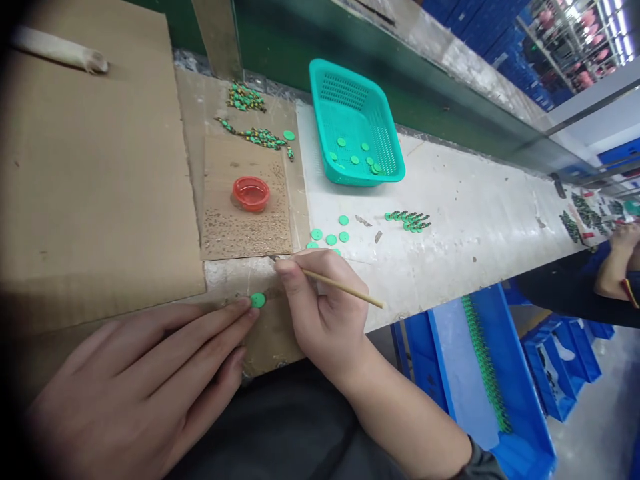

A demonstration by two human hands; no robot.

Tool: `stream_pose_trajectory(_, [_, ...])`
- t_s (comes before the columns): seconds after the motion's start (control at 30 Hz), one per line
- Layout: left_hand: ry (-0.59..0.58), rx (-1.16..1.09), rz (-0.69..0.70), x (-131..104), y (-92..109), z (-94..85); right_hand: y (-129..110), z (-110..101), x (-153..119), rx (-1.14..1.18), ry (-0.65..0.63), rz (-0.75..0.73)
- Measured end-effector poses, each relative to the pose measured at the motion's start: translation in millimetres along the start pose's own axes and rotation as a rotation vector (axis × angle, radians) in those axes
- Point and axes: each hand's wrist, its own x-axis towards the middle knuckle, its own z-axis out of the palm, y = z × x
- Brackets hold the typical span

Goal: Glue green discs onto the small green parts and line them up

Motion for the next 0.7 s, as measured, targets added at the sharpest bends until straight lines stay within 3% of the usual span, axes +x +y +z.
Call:
stream_pose_trajectory(0.2, [-0.006,-0.016,-0.022,-9,0,2.0,2,-1,-1,-0.055,-0.05,0.061])
stream_pose_trajectory(0.4, [-0.009,-0.026,-0.021,-10,-1,3.2,-3,-2,0,0.051,0.035,-0.025])
stream_pose_trajectory(0.7, [-0.035,-0.008,0.031,-2,-1,-2.7,-9,-10,-6,0.114,-0.19,-0.031])
